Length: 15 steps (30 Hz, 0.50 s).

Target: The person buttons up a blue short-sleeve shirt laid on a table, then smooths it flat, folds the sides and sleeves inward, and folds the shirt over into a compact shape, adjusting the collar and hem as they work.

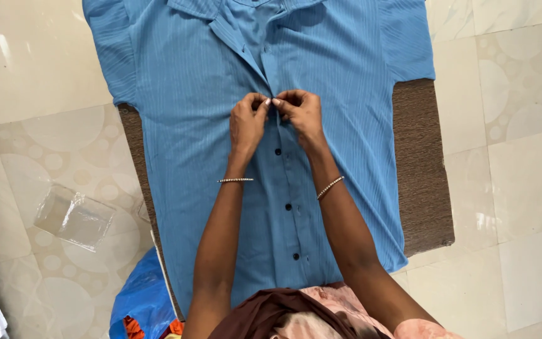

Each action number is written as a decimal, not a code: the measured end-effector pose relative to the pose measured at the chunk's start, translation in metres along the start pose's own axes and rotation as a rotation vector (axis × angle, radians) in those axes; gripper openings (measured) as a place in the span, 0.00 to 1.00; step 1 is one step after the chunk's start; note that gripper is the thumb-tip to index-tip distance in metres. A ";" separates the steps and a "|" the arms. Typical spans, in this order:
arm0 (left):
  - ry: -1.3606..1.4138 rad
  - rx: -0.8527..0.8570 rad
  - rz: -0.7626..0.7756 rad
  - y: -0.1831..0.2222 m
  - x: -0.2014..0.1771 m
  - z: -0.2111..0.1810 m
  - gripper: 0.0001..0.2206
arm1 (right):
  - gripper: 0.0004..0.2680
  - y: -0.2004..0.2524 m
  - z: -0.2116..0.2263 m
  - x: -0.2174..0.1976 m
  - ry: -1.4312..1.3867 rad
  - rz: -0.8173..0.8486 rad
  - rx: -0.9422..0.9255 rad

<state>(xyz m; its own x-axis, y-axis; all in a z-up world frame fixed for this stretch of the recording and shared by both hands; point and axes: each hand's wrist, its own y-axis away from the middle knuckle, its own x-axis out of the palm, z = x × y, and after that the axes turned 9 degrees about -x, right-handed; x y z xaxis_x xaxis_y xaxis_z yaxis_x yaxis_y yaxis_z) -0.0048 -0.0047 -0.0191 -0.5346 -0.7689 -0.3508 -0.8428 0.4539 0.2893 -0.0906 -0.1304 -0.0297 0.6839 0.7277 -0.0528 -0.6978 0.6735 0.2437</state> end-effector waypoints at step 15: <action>0.217 -0.136 0.094 -0.008 -0.003 0.007 0.10 | 0.07 0.004 0.013 -0.013 -0.239 0.022 0.027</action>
<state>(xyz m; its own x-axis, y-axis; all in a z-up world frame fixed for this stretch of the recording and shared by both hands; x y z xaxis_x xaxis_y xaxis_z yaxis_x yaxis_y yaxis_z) 0.0030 -0.0022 -0.0266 -0.5712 -0.8117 -0.1219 -0.7662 0.4740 0.4339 -0.0996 -0.1387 -0.0157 0.7018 0.6886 0.1827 -0.7093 0.6519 0.2681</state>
